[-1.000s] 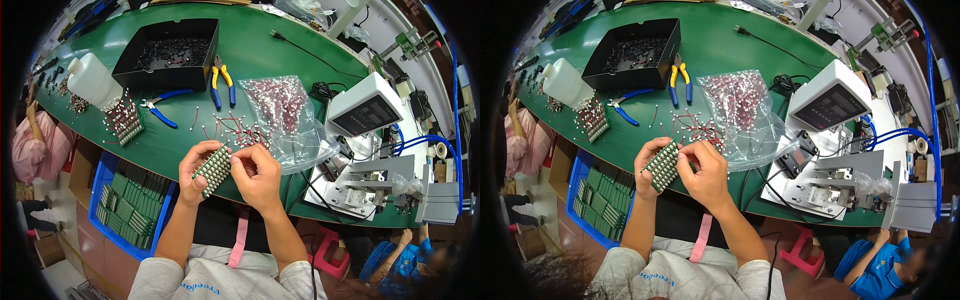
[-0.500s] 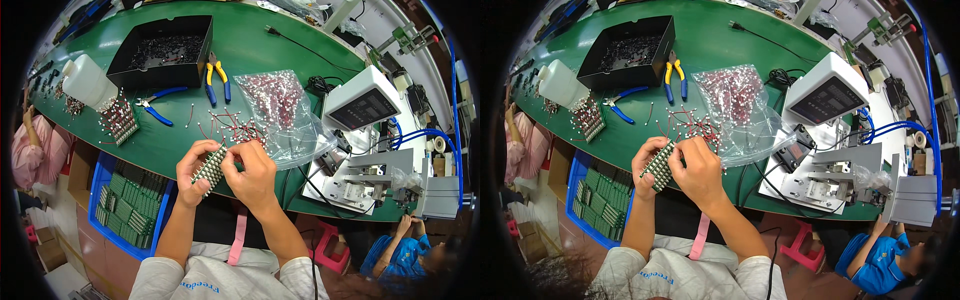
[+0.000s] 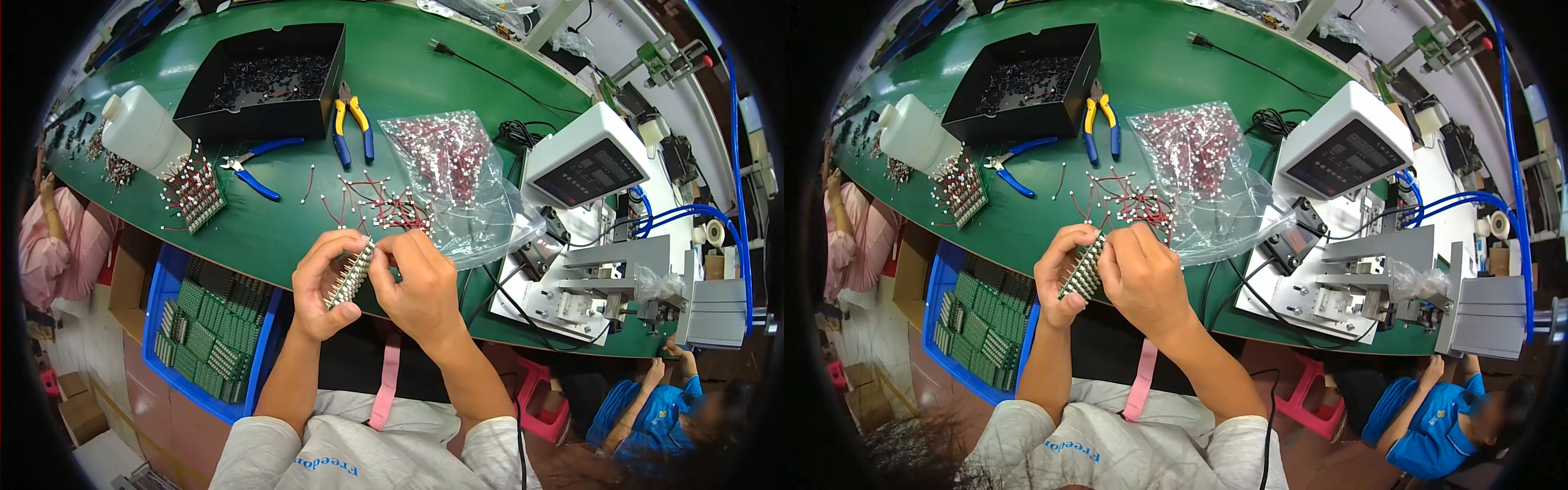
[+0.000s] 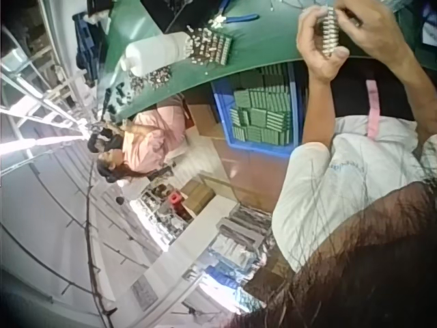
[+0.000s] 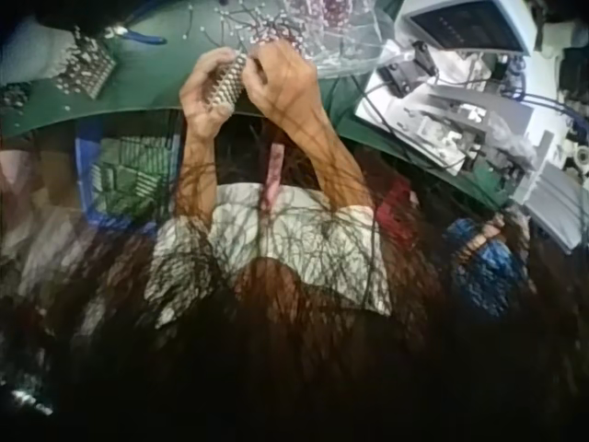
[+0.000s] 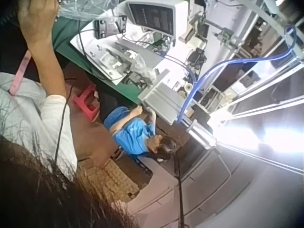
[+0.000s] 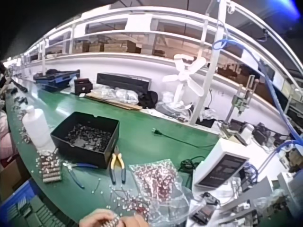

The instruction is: The person inserts small wired connectors into a circuit board by hand, picks up another circuit board from a bin, and inserts wired connectors into it.

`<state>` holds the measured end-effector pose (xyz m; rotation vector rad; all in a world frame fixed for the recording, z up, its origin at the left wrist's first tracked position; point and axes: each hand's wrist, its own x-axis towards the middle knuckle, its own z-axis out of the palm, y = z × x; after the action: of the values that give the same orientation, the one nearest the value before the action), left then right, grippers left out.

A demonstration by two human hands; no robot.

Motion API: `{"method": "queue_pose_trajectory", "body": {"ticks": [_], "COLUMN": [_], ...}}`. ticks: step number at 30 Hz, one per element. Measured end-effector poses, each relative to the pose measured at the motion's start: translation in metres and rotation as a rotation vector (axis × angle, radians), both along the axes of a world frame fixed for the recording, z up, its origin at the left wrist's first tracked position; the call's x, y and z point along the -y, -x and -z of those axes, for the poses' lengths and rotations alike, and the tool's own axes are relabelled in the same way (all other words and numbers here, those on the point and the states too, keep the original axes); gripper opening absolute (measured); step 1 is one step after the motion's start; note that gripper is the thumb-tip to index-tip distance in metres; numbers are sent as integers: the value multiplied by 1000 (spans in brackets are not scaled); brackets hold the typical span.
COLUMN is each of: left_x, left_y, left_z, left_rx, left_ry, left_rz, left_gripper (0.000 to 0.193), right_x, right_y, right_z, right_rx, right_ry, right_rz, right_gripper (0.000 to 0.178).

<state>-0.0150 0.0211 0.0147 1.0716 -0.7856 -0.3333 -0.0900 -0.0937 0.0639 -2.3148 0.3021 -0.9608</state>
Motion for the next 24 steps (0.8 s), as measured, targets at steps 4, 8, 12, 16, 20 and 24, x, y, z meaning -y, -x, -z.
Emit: {"method": "queue_pose_trajectory", "body": {"ticks": [4, 8, 12, 16, 20, 24], "left_x": [-2, 1, 3, -4, -1, -5], "left_y": [2, 3, -2, -20, -27, -39], "left_z": [-1, 0, 5, 12, 9, 12], "left_rx": [17, -17, -143, -397, -398, -389], "left_ry": [0, 32, 82, 168, 129, 125], "left_rz": [2, -6, -40, -5, -30, -66], "left_gripper": [66, 65, 66, 68, 65, 61], "right_x": [0, 6, 30, 57, 47, 39], "right_y": [3, 6, 19, 54, 73, 52], "right_z": [-1, 2, -7, 1, -4, -15], "right_rx": [16, -15, -51, -293, -409, -445], "right_ry": [-51, -117, -158, -62, 53, 107], "right_rz": [-33, -78, -48, -56, -134, -171], "right_gripper": [13, 10, 13, 21, 25, 28]}}
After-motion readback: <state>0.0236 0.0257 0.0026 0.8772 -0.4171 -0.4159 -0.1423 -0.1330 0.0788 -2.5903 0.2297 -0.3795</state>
